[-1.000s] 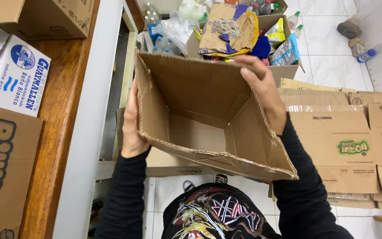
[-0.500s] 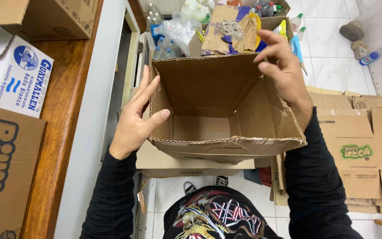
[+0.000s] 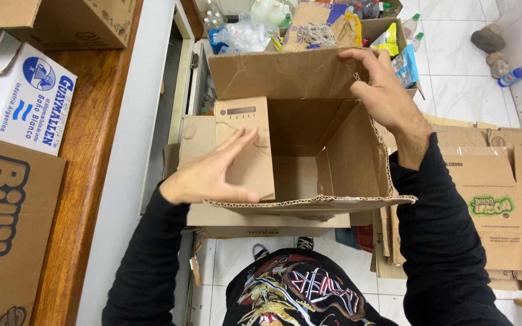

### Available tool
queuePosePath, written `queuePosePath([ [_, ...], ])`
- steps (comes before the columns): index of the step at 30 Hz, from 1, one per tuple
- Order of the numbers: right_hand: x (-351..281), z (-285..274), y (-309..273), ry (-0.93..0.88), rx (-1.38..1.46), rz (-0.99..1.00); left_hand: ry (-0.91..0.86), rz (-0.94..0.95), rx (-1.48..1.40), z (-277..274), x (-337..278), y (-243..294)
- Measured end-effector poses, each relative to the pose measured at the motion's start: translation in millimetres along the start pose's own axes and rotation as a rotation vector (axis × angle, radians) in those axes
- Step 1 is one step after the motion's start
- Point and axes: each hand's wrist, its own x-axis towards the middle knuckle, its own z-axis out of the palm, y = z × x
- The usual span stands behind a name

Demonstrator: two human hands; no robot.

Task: The person folds cardboard boxes by hand, closing the flaps and securing them to make compact flat-packed or sealed containers.

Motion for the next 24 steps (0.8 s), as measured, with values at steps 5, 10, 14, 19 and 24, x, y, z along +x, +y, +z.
queuePosePath([
  [5, 0, -1, 10, 0.037, 0.058, -0.011, -0.045, 0.463, -0.284, -12, -17, -18],
  [10, 0, -6, 13, 0.038, 0.1, -0.026, 0.136, 0.108, -0.129, -11, -23, 10],
  [14, -1, -18, 28, -0.011, 0.301, -0.033, 0.497, -0.023, -0.331, 8, -2, -6],
  [19, -1, -21, 39, -0.036, 0.332, -0.117, 0.856, 0.224, -0.068, 45, 32, -31],
  [24, 5, -20, 44, 0.001, 0.491, -0.075, 0.874, 0.187, 0.27, 54, 37, -32],
])
